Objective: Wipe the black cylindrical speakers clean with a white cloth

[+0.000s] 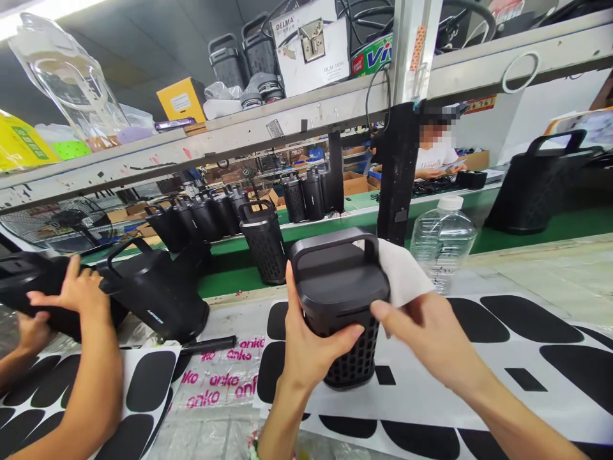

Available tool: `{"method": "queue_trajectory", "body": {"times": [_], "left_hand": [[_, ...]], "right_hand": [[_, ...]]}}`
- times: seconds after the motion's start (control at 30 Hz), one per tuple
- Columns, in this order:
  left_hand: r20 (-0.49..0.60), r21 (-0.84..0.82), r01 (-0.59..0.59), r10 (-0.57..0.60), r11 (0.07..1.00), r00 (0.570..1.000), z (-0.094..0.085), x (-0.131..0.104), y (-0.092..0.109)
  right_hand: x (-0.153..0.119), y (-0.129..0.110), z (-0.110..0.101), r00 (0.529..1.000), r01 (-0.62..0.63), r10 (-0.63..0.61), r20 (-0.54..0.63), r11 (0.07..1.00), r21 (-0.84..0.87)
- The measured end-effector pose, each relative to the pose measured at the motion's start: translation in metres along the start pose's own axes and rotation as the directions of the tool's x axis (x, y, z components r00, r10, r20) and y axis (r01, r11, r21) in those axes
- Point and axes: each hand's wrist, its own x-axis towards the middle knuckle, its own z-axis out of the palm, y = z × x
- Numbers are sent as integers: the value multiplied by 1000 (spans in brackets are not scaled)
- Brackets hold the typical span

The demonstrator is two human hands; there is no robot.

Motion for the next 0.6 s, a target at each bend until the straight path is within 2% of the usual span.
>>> {"method": "queue_trajectory", "body": {"times": [0.07,0.13,0.2,0.27,0.33,0.4,0.43,0.5,0.6], "left_hand": [[-1,-50,-23,23,998,1000,-4,-6,-8],[4,-64,-14,14,998,1000,-10,-15,-19],[2,0,51,-51,999,999,-16,-25,-32],[-4,46,150,-150,988,989,-21,-33,-47],[26,34,211,-212,977,977,-23,-36,-58],[96,59,192,-197,980,976,-23,-34,-60],[124,97,164,-175,982,977,-21,-32,-56],[139,190,134,-162,973,977,-17,-24,-35],[122,230,116,-147,966,982,-6,-11,24]], "right_hand": [[3,29,-18,995,-94,92,-30,992,-89],[6,61,-40,989,-142,145,-12,941,-308],[8,89,-61,990,-117,141,8,846,-520],[5,105,-69,995,-46,88,47,823,-566],[-2,108,-60,985,32,42,167,908,-418],[-11,102,-36,951,52,-10,310,991,-125],[-15,97,-21,937,34,-35,347,999,11],[-19,83,4,944,16,-74,321,984,177],[-19,60,17,979,54,-98,180,971,235]]}}
